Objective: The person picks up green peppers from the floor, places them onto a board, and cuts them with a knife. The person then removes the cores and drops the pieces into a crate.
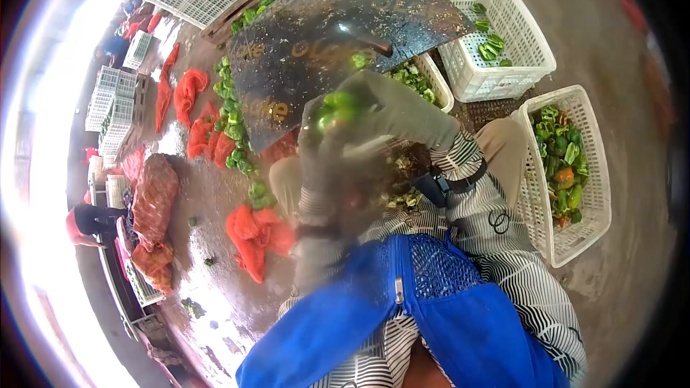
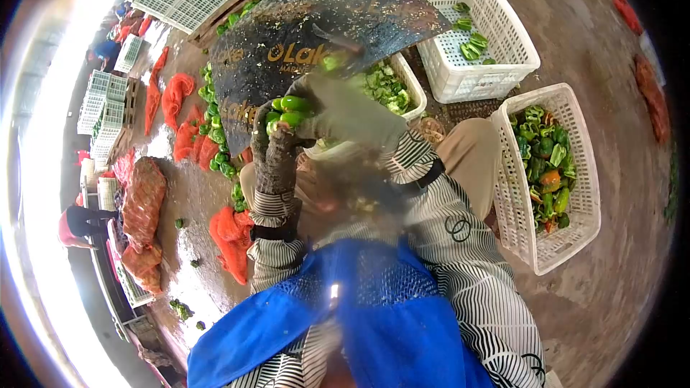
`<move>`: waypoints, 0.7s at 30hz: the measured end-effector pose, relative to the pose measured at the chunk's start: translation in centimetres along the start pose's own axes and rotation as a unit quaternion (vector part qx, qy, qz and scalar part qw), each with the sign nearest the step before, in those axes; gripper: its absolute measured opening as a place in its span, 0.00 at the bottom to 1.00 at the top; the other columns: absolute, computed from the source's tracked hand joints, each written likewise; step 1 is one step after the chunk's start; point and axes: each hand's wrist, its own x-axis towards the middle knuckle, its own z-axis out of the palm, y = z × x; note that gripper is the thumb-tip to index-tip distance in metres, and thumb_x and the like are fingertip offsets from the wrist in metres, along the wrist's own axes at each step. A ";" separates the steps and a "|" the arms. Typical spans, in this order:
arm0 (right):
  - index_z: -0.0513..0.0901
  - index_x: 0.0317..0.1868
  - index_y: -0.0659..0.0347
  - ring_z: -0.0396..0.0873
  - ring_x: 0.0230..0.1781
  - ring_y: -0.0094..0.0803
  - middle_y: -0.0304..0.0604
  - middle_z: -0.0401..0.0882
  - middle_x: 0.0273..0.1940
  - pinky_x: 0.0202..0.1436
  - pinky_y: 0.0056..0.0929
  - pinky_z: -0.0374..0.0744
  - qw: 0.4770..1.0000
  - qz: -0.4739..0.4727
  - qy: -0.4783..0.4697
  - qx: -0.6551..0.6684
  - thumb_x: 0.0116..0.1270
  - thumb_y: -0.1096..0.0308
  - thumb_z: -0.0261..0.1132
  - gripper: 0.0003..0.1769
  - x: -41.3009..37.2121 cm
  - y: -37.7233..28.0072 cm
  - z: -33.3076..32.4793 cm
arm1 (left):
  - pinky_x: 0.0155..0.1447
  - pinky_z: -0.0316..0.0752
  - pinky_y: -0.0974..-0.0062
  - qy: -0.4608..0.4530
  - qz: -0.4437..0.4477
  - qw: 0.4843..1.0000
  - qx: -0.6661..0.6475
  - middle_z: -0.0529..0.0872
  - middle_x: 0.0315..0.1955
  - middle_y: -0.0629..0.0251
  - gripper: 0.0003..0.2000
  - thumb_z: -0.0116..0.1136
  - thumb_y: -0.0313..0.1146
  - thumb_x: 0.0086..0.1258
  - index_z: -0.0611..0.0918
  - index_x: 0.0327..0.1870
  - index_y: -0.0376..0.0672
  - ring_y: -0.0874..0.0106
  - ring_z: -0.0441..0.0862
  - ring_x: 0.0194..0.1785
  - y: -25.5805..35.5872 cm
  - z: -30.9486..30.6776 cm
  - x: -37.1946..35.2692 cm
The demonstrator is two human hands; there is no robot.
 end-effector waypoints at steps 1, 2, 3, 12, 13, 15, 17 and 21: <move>0.75 0.58 0.67 0.81 0.54 0.40 0.52 0.81 0.54 0.59 0.36 0.79 1.000 0.013 -0.013 -0.016 0.64 0.60 0.75 0.29 0.2 -0.2 -0.1 | 0.52 0.84 0.69 0.001 0.000 1.000 0.000 0.80 0.53 0.58 0.29 0.61 0.49 0.74 0.70 0.66 0.37 0.68 0.83 0.50 -0.5 0.0 0.0; 0.75 0.57 0.68 0.82 0.54 0.41 0.54 0.82 0.53 0.58 0.37 0.78 0.999 0.027 -0.026 -0.032 0.63 0.65 0.76 0.27 0.3 -0.3 0.0 | 0.50 0.83 0.70 0.004 -0.053 0.992 -0.111 0.80 0.53 0.59 0.28 0.61 0.49 0.74 0.72 0.65 0.37 0.69 0.83 0.49 -1.0 0.0 0.2; 0.75 0.57 0.68 0.82 0.54 0.41 0.54 0.82 0.53 0.58 0.37 0.78 0.999 0.026 -0.026 -0.032 0.63 0.65 0.76 0.27 0.4 -0.3 0.1 | 0.48 0.83 0.71 0.007 -0.106 0.969 -0.221 0.80 0.52 0.59 0.27 0.61 0.50 0.74 0.73 0.64 0.38 0.70 0.83 0.48 -1.6 0.1 0.4; 0.76 0.48 0.67 0.82 0.44 0.50 0.54 0.82 0.40 0.49 0.41 0.79 0.975 -0.054 0.168 -0.137 0.55 0.77 0.74 0.20 -0.1 3.1 4.6 | 0.43 0.81 0.63 0.126 0.144 0.928 0.319 0.82 0.47 0.59 0.17 0.61 0.30 0.65 0.79 0.56 0.47 0.59 0.84 0.44 -4.8 0.8 2.2; 0.76 0.46 0.67 0.82 0.43 0.52 0.54 0.81 0.39 0.48 0.43 0.79 0.967 -0.057 0.192 -0.157 0.55 0.77 0.74 0.20 -0.1 3.5 5.0 | 0.45 0.82 0.61 0.098 0.052 0.956 0.270 0.82 0.50 0.59 0.20 0.62 0.31 0.63 0.78 0.58 0.48 0.58 0.84 0.47 -5.1 1.0 2.1; 0.76 0.45 0.66 0.81 0.42 0.55 0.55 0.80 0.37 0.47 0.44 0.79 0.959 -0.059 0.215 -0.176 0.55 0.76 0.73 0.19 -0.1 3.9 5.8 | 0.44 0.79 0.66 0.153 0.028 0.962 0.227 0.82 0.41 0.62 0.10 0.58 0.34 0.72 0.80 0.50 0.44 0.65 0.81 0.41 -5.3 1.9 2.3; 0.76 0.43 0.65 0.80 0.42 0.55 0.53 0.79 0.38 0.46 0.45 0.78 0.948 -0.035 0.256 -0.188 0.53 0.77 0.72 0.18 0.1 3.8 6.4 | 0.42 0.77 0.71 0.209 0.008 0.961 0.181 0.83 0.32 0.65 0.10 0.54 0.37 0.80 0.81 0.43 0.39 0.72 0.78 0.35 -6.2 3.0 2.9; 0.77 0.44 0.62 0.80 0.45 0.53 0.51 0.79 0.42 0.48 0.45 0.78 0.927 -0.129 0.272 -0.225 0.54 0.78 0.69 0.17 0.0 3.8 6.2 | 0.44 0.78 0.71 0.293 -0.029 0.956 0.005 0.83 0.37 0.68 0.09 0.55 0.38 0.80 0.81 0.45 0.42 0.74 0.79 0.39 -6.2 3.9 2.6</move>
